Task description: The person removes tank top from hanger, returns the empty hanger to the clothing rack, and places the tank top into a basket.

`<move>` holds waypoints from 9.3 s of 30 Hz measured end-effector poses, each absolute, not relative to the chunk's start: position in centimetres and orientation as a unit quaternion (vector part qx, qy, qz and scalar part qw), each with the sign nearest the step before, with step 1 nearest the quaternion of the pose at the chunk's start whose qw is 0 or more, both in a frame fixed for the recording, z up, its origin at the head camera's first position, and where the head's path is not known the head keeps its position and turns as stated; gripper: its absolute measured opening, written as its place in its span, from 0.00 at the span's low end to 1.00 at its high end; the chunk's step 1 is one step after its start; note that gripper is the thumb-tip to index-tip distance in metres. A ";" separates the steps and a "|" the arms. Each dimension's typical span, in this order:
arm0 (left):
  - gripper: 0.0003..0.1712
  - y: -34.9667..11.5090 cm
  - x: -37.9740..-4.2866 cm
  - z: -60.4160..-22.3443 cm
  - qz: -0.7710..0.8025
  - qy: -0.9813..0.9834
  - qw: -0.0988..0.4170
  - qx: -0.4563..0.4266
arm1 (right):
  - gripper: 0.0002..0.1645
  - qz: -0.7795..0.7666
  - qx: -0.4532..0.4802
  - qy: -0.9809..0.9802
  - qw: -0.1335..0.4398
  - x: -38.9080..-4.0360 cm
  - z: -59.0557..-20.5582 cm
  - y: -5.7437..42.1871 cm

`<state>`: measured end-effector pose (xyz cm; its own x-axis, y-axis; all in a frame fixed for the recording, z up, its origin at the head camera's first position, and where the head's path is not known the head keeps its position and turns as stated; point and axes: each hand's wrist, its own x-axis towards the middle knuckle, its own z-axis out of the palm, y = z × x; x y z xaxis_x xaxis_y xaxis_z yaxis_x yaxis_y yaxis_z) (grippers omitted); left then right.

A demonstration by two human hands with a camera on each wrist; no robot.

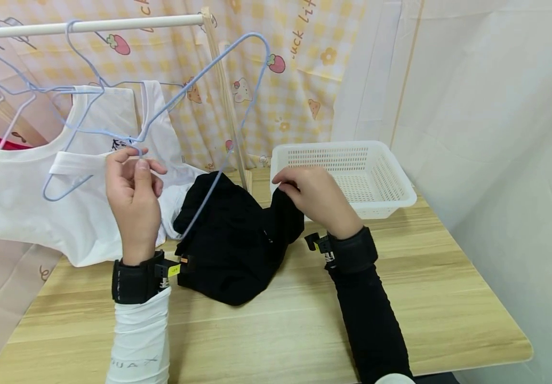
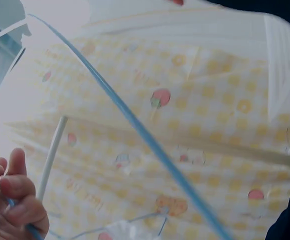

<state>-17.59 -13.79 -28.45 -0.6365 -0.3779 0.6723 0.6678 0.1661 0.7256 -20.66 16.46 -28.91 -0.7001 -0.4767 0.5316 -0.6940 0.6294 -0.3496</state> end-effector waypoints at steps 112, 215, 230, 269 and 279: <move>0.18 -13.6 -15.3 -24.4 -0.445 -0.795 0.399 -0.099 | 0.16 0.289 0.287 -0.907 0.111 -21.1 -28.7 17.3; 0.14 -16.8 -14.1 -25.4 -0.438 -0.797 0.409 -0.073 | 0.07 0.158 0.390 -0.895 0.150 -27.2 -11.1 21.1; 0.14 -16.5 -14.2 -25.5 -0.435 -0.803 0.401 -0.074 | 0.18 0.072 0.202 -0.964 0.156 -32.8 -13.2 30.7; 0.15 -16.7 -13.8 -25.7 -0.432 -0.814 0.380 -0.077 | 0.45 0.054 0.104 -0.966 -0.232 -38.0 -33.6 32.5; 0.13 -16.7 -14.1 -26.1 -0.432 -0.809 0.388 -0.085 | 0.46 0.056 0.155 -0.957 -0.238 -37.1 -27.8 29.0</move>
